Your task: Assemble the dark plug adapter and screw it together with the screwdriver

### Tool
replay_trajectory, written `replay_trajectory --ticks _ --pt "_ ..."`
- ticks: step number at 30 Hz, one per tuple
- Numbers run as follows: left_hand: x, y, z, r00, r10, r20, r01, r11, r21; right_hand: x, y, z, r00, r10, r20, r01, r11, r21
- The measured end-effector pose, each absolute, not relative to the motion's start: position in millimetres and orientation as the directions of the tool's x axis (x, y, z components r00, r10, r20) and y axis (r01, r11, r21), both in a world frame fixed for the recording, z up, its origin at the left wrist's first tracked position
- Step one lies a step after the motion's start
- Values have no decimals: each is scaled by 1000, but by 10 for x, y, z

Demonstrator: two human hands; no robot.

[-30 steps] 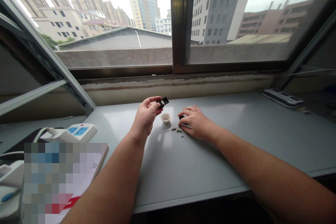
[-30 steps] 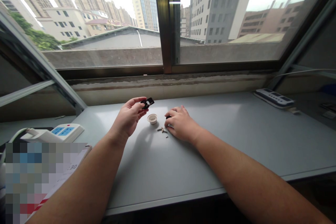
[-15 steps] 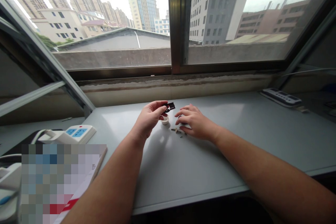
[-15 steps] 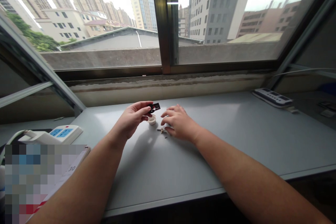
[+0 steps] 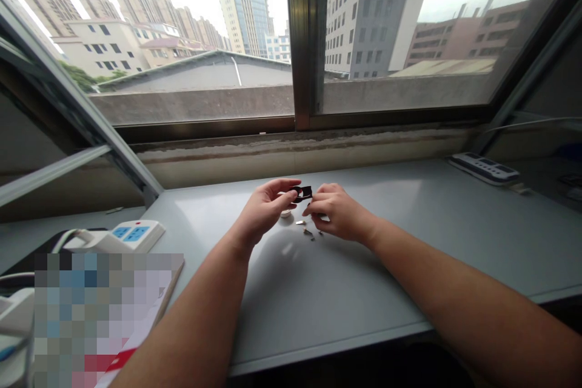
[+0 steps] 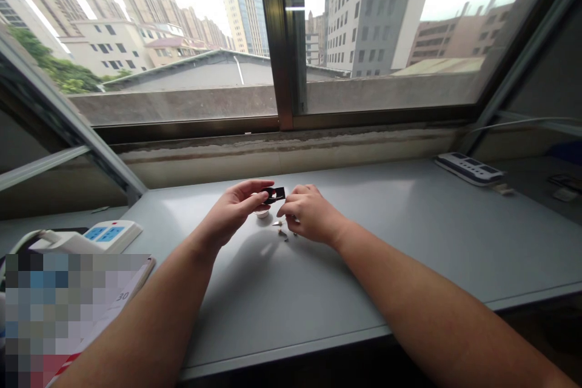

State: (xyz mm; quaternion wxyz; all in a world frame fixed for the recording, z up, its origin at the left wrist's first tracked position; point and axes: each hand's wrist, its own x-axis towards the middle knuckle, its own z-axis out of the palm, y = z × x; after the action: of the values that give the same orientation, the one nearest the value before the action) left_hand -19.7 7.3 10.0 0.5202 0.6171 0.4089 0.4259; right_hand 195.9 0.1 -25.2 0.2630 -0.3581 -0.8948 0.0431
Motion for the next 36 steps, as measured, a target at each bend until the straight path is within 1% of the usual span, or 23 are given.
replay_trajectory --ticks 2,6,12,17,20,22,23,25,27,29,31,33,36 --pt "-189 68 105 288 953 97 43 -115 992 1978 -2 -256 -607 675 420 629 731 -267" --pt "-178 65 114 262 962 73 32 -84 996 1943 -1 -305 -644 689 333 641 723 -258" --pt "-169 82 114 200 979 39 43 -48 998 1876 -6 -271 -600 742 297 688 669 -282" --pt "-178 105 99 166 986 22 30 -27 999 1869 -9 -256 -619 729 293 687 683 -248" --pt "-182 105 96 160 987 21 11 -23 1000 1935 0 -243 -653 678 338 632 733 -252" --pt "-182 98 97 175 984 21 -5 -20 1000 2020 1 -206 -645 633 428 555 773 -307" --pt "-182 93 98 188 982 22 -11 -20 1000 2071 -1 -181 -617 620 486 508 784 -356" --pt "-179 79 102 213 977 17 -15 -14 1000 2174 -9 -129 -514 628 585 404 778 -480" --pt "-176 63 106 232 973 5 -11 -3 1000 2259 -17 -94 -389 668 634 297 742 -600" --pt "-177 50 109 252 968 -10 -1 10 1000 2308 -21 -84 -273 725 633 188 685 -704" --pt "-183 41 106 284 959 -17 15 13 1000 2321 -23 -91 -200 779 594 81 617 -783" --pt "-192 39 100 320 947 -20 43 7 999 2306 -27 -99 -180 810 558 8 568 -823" --pt "-197 37 91 348 937 -19 79 -9 997 2273 -34 -101 -188 815 548 -36 552 -833"
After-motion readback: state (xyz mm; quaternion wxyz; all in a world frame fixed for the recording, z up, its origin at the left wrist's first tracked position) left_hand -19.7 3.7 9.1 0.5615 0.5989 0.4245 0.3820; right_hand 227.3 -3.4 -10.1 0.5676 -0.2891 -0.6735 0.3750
